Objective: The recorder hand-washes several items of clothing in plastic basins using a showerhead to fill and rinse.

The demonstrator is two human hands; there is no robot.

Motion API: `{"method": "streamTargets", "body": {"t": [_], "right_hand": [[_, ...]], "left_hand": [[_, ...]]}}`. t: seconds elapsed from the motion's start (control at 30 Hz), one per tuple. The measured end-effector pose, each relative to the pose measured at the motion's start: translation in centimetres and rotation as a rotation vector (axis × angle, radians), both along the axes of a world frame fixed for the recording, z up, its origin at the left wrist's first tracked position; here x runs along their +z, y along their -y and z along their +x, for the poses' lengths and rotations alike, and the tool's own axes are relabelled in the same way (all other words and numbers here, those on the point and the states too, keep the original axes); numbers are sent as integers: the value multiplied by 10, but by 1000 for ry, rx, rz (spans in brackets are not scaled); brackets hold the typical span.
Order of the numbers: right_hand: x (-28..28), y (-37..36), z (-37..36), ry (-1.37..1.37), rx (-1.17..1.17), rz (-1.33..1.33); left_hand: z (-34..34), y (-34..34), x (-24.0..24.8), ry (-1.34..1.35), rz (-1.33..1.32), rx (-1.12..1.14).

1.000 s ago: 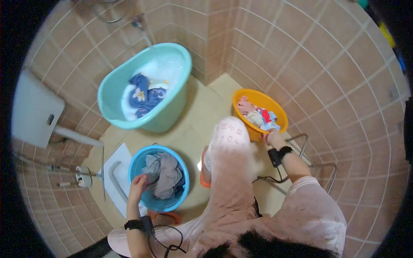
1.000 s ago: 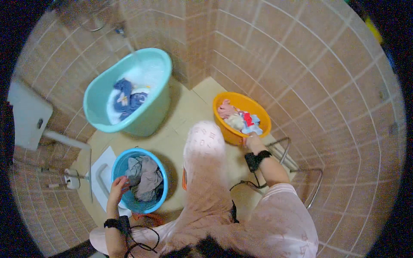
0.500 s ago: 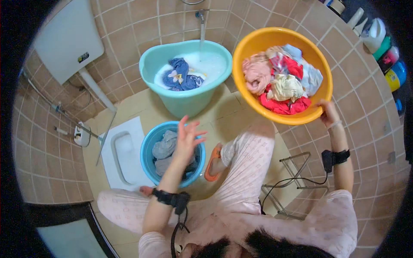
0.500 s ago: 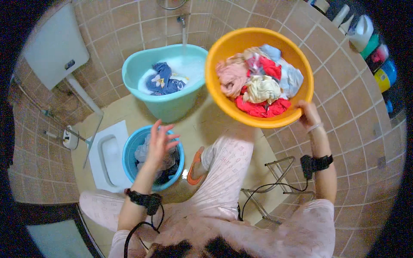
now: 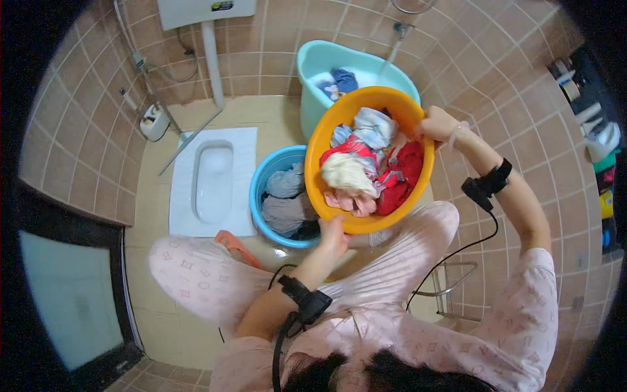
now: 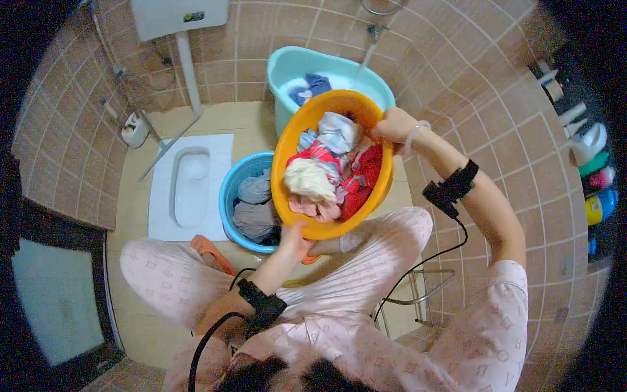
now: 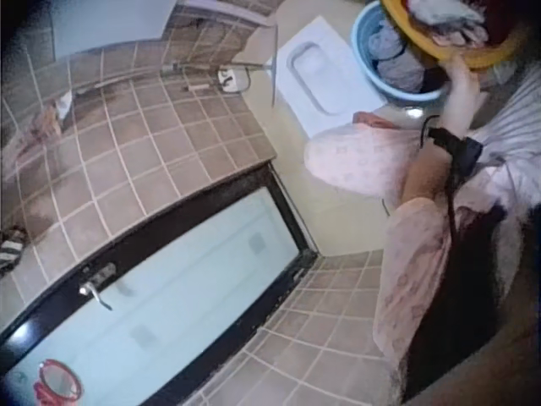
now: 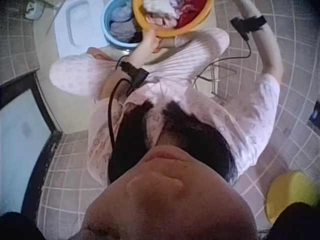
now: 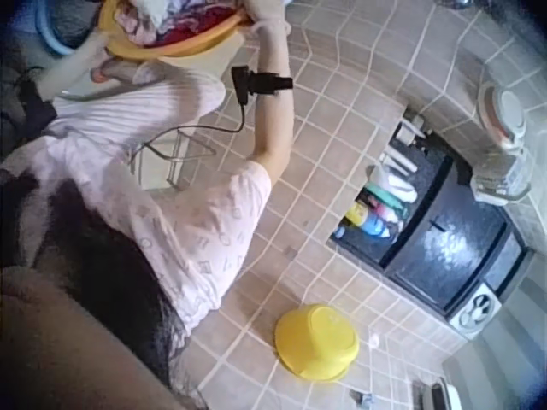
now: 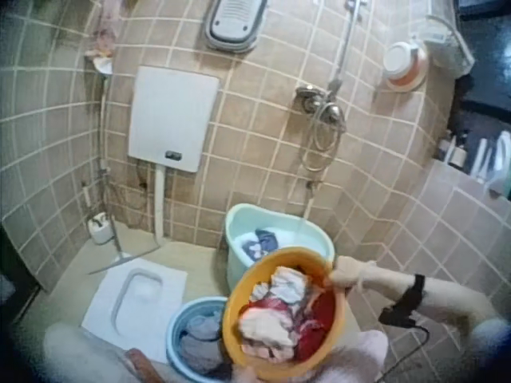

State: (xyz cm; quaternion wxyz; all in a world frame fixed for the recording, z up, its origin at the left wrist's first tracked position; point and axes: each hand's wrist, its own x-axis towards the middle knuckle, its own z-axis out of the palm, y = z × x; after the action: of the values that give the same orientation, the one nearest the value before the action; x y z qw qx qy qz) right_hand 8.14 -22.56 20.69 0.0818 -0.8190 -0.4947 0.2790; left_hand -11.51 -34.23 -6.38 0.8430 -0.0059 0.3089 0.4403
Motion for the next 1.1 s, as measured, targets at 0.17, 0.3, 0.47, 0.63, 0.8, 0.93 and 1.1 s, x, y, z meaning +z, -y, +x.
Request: {"method": "streamTargets", "body": {"t": [0.17,0.3,0.47,0.63,0.8,0.93,1.1], "right_hand": [[6,-23,-119,466,558,82],[-7,-35,-165,553,688,51],[-26,-34,-198,636,819,34],[-18,-27,-216,676,863,23],[7,-14,-225,670,727,60],[29,11,-220,651,774,100],[38,51,-185,675,955,547]], "left_hand": [[6,18,-30,177,-273,-49],[17,22,-60,284,-448,-60],[13,30,-70,517,-422,-143],[23,26,-83,615,-433,-226],[21,23,-73,939,-209,-526],[18,29,-24,847,-234,-399],[13,37,24,408,-100,-235]]}}
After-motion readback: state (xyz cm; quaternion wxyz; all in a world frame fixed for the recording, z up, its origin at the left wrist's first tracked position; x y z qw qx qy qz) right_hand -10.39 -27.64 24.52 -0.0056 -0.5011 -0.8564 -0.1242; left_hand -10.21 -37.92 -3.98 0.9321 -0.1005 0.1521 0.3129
